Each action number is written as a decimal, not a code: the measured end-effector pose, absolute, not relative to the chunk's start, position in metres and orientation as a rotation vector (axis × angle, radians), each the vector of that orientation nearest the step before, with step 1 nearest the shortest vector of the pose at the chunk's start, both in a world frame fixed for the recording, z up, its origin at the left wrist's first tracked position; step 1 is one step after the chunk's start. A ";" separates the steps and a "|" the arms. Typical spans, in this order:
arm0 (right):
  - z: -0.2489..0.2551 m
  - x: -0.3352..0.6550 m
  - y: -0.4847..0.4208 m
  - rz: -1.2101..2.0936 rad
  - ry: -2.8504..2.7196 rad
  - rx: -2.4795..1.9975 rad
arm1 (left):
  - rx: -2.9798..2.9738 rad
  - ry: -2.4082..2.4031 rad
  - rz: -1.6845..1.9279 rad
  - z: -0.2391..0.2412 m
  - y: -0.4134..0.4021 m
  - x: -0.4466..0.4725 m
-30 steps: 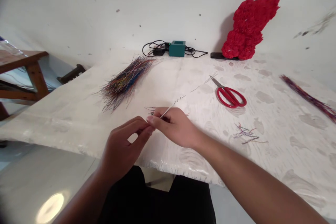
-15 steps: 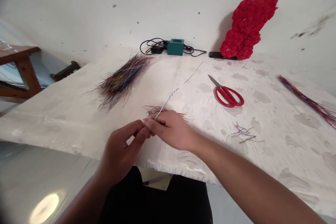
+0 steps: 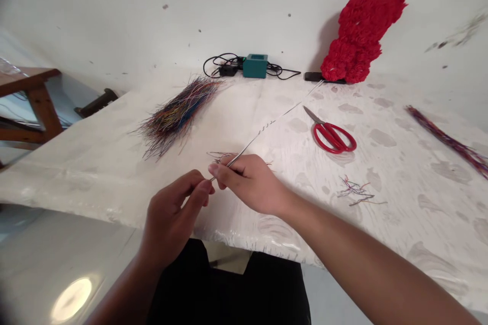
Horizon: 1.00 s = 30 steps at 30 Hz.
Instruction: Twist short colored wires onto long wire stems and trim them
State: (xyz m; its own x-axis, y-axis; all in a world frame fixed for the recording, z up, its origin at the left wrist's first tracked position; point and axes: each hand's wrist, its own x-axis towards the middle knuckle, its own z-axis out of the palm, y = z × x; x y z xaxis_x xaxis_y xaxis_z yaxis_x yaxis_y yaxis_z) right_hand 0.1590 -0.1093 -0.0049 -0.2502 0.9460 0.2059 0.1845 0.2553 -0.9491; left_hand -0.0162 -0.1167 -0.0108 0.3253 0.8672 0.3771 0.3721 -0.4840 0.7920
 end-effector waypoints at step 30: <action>-0.009 0.155 -0.111 0.830 -1.571 -1.045 | 1.823 0.811 1.397 -0.041 -0.138 0.000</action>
